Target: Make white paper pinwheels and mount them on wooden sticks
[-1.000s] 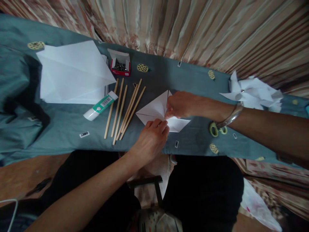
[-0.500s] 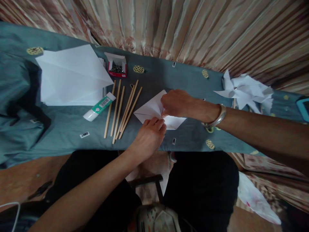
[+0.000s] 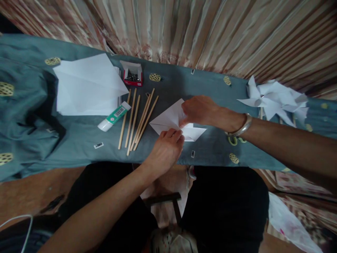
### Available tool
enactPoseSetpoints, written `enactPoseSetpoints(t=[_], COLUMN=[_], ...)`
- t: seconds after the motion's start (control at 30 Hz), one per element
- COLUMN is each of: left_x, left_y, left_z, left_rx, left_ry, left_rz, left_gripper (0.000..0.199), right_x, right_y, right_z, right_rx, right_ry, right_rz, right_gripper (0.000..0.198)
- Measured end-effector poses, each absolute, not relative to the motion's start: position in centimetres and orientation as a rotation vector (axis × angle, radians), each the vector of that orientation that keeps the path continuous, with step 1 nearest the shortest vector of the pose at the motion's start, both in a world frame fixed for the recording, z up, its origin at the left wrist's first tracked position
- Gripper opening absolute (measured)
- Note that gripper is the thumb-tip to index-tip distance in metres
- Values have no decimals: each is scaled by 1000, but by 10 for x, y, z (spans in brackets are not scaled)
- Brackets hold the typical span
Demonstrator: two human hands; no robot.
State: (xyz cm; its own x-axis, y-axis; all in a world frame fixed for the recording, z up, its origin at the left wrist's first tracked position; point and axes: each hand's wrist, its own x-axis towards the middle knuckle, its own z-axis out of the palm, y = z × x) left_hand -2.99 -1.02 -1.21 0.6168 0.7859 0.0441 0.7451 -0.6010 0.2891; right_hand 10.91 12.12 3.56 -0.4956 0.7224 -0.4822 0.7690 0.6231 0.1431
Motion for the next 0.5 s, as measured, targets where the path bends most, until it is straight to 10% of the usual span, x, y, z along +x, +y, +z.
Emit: enactPoseSetpoints(t=[0.5], left_x=[-30], left_y=[-10], left_z=[-9], left_rx=[2543], left_ry=[1250], left_rz=[204], left_gripper=[27], right_x=[157], right_y=[68], right_z=[24], right_rx=[1711], right_ry=[2678], right_rz=[-469], right_gripper=[41])
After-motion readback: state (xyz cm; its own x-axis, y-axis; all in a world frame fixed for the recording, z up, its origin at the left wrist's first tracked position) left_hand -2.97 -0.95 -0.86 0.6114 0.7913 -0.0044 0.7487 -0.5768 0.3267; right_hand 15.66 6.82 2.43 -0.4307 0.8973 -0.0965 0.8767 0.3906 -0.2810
